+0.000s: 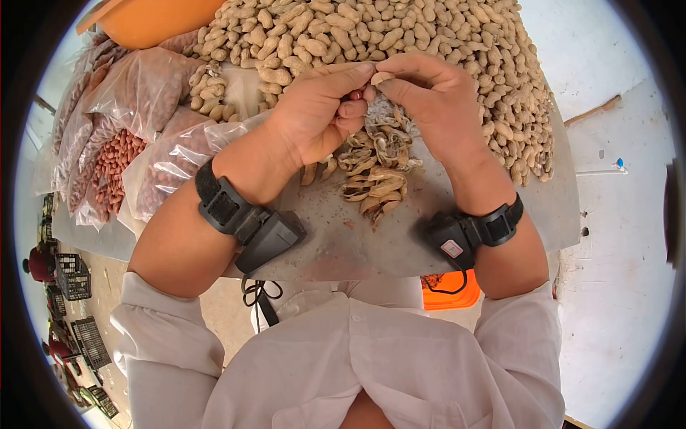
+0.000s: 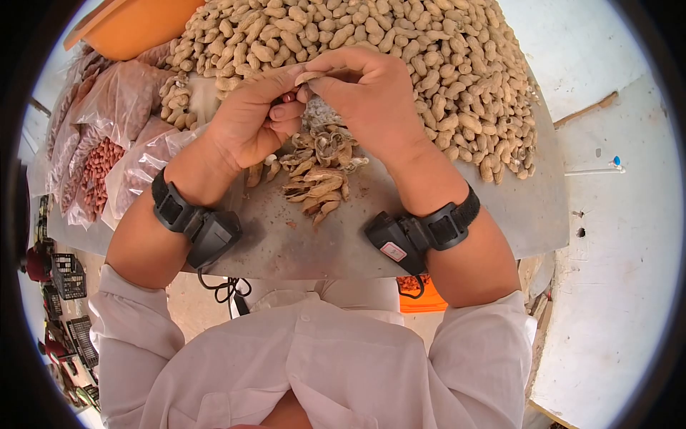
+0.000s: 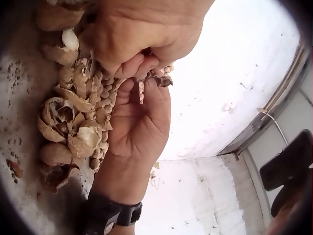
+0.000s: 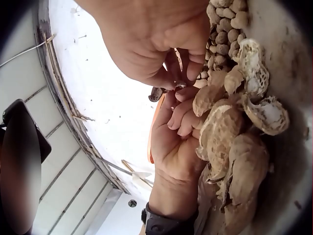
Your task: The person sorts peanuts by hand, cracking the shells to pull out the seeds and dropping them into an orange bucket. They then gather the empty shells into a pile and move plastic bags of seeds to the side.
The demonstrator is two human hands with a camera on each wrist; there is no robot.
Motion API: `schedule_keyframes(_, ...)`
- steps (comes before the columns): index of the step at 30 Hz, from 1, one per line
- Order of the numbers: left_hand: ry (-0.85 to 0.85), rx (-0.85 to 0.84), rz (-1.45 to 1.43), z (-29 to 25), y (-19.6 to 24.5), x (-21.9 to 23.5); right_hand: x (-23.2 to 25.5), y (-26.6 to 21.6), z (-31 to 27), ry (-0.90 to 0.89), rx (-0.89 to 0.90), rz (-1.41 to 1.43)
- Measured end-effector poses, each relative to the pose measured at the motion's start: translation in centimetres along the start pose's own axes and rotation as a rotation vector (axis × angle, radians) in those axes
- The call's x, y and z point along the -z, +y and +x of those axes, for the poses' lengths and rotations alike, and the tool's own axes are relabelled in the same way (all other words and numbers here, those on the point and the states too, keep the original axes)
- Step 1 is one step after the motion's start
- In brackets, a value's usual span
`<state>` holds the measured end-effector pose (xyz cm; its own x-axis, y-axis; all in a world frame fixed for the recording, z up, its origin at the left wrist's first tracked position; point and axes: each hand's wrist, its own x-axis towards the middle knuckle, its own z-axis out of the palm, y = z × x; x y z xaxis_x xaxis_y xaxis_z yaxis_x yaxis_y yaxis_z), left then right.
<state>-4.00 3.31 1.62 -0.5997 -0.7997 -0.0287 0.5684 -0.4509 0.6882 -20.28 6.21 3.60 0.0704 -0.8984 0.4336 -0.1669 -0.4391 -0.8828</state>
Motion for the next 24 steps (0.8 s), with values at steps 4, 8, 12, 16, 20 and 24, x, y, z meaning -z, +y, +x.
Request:
schedule_keyframes(4,0.020,0.015,0.010,-0.1,0.2,-0.4,0.2,0.7,0.2,0.024,-0.137,0.263)
schedule_keyframes(8,0.095,-0.094,-0.037,0.0,1.1,-0.3,0.8,1.0,0.6,0.008,-0.193,0.406)
schedule_keyframes(12,0.119,-0.205,-0.068,0.2,2.4,0.8,1.9,0.0,0.7,-0.222,-0.173,0.042)
schedule_keyframes(16,0.119,-0.268,-0.074,0.4,2.6,1.1,2.3,-0.5,0.5,-0.430,-0.138,-0.289)
schedule_keyframes(20,0.148,-0.286,-0.084,0.4,2.7,1.0,1.8,-0.5,0.1,-0.561,0.021,-0.385)
schedule_keyframes(24,0.148,-0.280,-0.072,0.6,2.6,1.2,0.3,-0.7,-0.3,-0.514,0.213,-0.465)
